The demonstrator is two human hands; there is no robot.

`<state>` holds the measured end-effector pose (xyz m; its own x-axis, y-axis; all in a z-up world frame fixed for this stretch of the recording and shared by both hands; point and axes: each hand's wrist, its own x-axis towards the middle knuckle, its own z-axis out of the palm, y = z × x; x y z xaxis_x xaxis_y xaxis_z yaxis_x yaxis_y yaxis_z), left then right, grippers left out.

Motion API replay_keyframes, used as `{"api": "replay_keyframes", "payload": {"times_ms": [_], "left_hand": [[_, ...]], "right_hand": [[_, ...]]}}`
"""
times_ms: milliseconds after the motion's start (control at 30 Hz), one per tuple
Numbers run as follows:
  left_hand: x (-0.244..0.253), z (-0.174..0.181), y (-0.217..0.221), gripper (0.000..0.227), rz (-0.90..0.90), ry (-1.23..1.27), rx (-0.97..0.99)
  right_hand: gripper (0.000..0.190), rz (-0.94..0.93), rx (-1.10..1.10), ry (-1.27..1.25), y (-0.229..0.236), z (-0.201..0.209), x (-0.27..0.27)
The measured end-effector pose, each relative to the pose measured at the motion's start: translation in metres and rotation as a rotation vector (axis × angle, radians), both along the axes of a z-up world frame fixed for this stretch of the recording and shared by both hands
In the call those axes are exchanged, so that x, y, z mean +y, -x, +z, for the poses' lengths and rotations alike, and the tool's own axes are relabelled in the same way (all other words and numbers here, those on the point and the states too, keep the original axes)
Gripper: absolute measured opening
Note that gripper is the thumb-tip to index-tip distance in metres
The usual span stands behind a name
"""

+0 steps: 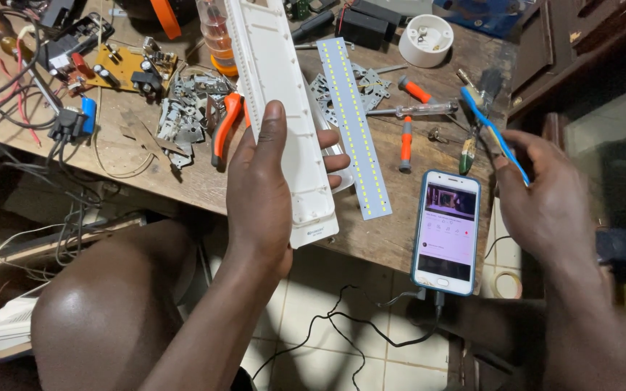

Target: The person cleans a white plastic electronic housing using a brush and a toothbrush, and then handles a plastic water bottle.

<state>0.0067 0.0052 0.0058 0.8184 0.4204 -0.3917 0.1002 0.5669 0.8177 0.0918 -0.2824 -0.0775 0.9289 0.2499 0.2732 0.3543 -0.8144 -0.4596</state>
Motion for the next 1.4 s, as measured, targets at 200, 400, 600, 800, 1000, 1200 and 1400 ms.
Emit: {"api": "replay_keyframes", "payload": {"times_ms": [200, 400, 600, 800, 1000, 1200, 1400], "left_hand": [[0.004, -0.004, -0.001, 0.058, -0.015, -0.061, 0.054], [0.006, -0.007, -0.002, 0.054, -0.022, -0.117, 0.064], [0.005, -0.009, -0.003, 0.055, -0.038, -0.044, 0.033], [0.009, -0.025, -0.004, 0.042, -0.015, -0.207, -0.011], [0.01, -0.037, -0.005, 0.031, -0.103, -0.361, 0.047], [0.0, -0.053, -0.009, 0.025, -0.134, -0.168, -0.02], [-0.016, -0.061, -0.009, 0.032, -0.124, 0.141, -0.137]], "right_hand": [[0.04, 0.02, -0.064, -0.125, -0.007, 0.0, 0.023], [0.026, 0.058, -0.13, -0.172, -0.003, 0.004, 0.03], [0.028, 0.067, -0.106, -0.134, -0.002, 0.006, 0.031], [0.022, 0.046, -0.088, -0.169, 0.002, 0.009, 0.022], [0.016, -0.093, -0.023, -0.126, 0.014, 0.014, 0.008], [0.013, -0.088, 0.012, -0.224, 0.039, 0.03, 0.025], [0.053, 0.173, 0.191, -0.379, 0.083, 0.048, 0.089]]}}
